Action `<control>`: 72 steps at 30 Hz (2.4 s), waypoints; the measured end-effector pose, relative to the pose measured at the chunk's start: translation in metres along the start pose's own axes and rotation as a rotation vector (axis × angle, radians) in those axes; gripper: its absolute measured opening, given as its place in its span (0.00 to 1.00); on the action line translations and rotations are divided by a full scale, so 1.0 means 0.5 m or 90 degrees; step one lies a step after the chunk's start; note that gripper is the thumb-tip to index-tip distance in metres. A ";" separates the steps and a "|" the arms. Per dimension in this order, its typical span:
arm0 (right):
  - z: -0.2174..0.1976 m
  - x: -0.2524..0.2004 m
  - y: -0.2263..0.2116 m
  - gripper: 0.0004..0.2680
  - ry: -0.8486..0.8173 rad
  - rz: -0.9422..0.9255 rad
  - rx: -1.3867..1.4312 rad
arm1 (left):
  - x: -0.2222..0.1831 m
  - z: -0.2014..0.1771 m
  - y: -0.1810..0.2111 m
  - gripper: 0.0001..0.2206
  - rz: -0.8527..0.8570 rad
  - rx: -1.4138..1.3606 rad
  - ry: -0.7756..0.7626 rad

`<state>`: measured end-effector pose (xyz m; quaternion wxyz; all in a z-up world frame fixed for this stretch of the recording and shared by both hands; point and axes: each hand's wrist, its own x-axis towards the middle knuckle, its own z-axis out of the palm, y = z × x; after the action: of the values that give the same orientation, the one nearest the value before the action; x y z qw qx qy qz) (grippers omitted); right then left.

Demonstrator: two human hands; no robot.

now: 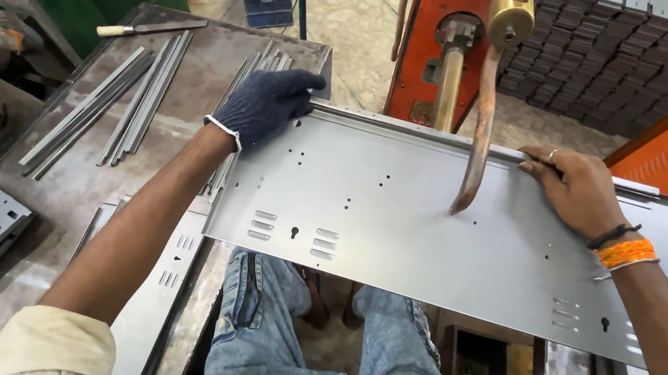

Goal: Spot welding metal strips onto metal panels using a stationary spot welding machine.

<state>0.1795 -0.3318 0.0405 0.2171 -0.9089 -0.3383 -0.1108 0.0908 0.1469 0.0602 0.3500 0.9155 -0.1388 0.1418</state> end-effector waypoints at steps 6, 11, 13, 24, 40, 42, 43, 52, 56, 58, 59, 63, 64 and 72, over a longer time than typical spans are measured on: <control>0.004 0.004 -0.009 0.10 0.019 -0.002 0.012 | -0.004 0.005 -0.026 0.13 0.024 -0.066 0.008; 0.003 0.010 -0.007 0.11 0.024 0.006 0.012 | -0.012 -0.010 0.025 0.13 -0.037 -0.026 -0.012; 0.002 0.011 -0.007 0.11 0.014 0.018 0.010 | -0.010 -0.003 0.003 0.13 -0.005 -0.011 -0.007; 0.006 0.006 -0.009 0.10 0.029 0.023 -0.006 | -0.005 0.006 0.014 0.11 0.068 0.181 0.016; 0.003 0.029 -0.038 0.11 -0.061 0.009 -0.117 | 0.014 0.046 -0.042 0.09 0.074 0.286 -0.063; -0.007 0.005 -0.053 0.11 -0.070 0.040 -0.121 | -0.013 0.046 -0.013 0.11 0.082 0.258 -0.079; -0.011 -0.014 -0.061 0.10 -0.090 0.043 -0.127 | -0.032 0.046 0.010 0.12 0.073 0.260 -0.076; -0.021 -0.154 -0.080 0.07 -0.053 -0.004 -0.080 | -0.113 0.067 0.094 0.09 0.034 0.295 -0.137; -0.020 -0.148 -0.078 0.09 -0.051 -0.011 -0.111 | -0.108 0.069 0.082 0.08 0.019 0.307 -0.137; -0.022 -0.151 -0.087 0.09 -0.053 -0.006 -0.101 | -0.105 0.066 0.091 0.08 0.025 0.312 -0.136; -0.022 -0.154 -0.092 0.08 -0.055 -0.001 -0.092 | -0.105 0.063 0.095 0.07 0.031 0.316 -0.135; -0.027 -0.142 -0.094 0.08 -0.051 -0.006 -0.087 | -0.104 0.071 0.071 0.09 0.035 0.313 -0.142; -0.027 -0.145 -0.096 0.07 -0.050 -0.007 -0.079 | -0.106 0.070 0.073 0.09 0.040 0.301 -0.136; -0.006 -0.146 -0.075 0.07 -0.062 0.020 -0.108 | -0.102 0.070 0.074 0.09 0.020 0.311 -0.147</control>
<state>0.0998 -0.3492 0.0298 0.1240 -0.9335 -0.3237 -0.0914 0.0362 0.1044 0.0393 0.0987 0.9806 -0.1538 0.0713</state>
